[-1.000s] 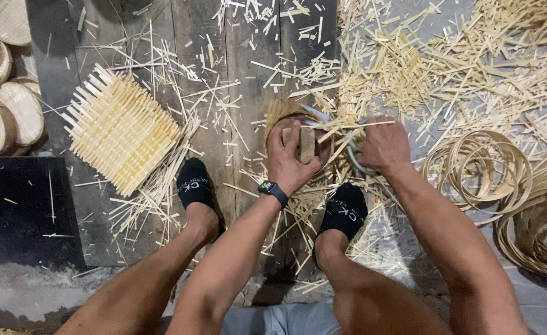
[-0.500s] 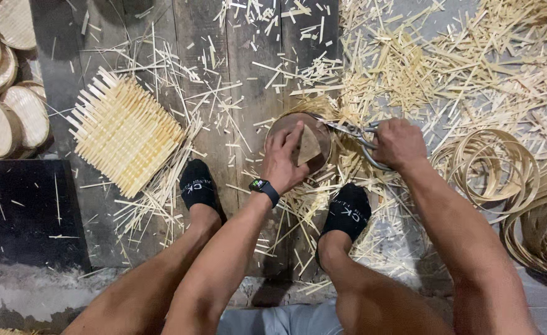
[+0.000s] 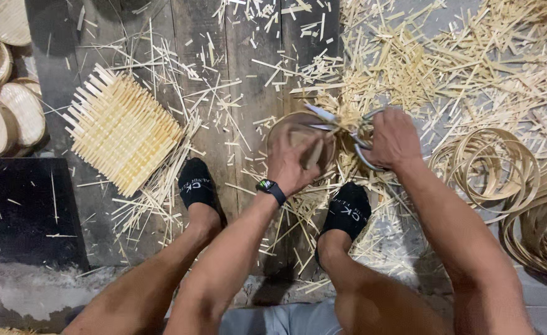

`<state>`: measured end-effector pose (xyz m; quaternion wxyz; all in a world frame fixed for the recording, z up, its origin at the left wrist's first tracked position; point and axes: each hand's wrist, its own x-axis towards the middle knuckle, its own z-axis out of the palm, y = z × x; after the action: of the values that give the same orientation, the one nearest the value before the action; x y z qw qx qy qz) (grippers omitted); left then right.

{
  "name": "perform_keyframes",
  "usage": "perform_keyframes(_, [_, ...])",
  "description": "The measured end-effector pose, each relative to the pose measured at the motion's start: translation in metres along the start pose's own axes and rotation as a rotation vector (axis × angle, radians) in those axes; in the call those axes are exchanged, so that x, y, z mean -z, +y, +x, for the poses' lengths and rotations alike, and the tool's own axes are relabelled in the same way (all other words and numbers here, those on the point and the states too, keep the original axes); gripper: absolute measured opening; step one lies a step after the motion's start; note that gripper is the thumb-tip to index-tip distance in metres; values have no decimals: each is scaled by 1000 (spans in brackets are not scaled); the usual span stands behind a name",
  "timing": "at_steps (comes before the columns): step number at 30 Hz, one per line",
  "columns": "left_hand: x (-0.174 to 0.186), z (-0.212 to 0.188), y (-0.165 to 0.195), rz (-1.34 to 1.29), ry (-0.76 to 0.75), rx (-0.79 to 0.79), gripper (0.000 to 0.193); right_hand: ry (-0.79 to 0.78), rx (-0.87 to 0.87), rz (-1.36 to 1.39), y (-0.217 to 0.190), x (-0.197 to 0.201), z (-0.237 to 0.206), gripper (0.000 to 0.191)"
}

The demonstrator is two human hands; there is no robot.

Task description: The person sits on the floor assembling round bamboo steamer baskets. They weave and fold a square bamboo mat around a wooden mold, trim excess strips with scissors, press a bamboo ring rim into place, and set finished basket bases aside with completed baskets.

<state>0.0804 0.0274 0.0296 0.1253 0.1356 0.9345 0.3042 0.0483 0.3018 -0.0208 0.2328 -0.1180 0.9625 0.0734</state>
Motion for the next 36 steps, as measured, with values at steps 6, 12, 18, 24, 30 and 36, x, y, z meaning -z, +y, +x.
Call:
perform_keyframes(6, [15,13,-19,126,-316,11,79,-218,-64,135,8,-1,-2,46])
perform_keyframes(12, [-2,28,-57,-117,6,105,57,-148,-632,652,22,-4,-14,36])
perform_keyframes(18, [-31,59,-97,-394,124,602,41,160,-573,1075,-22,-7,-26,35])
perform_keyframes(24, [-72,78,-80,-604,156,581,25,67,-337,1368,-61,-31,0,19])
perform_keyframes(30, [-75,78,-84,-431,195,433,26,93,-344,1442,-58,-42,5,22])
perform_keyframes(36, [-66,62,-97,-613,354,486,34,-189,-658,1434,-67,-23,-22,37])
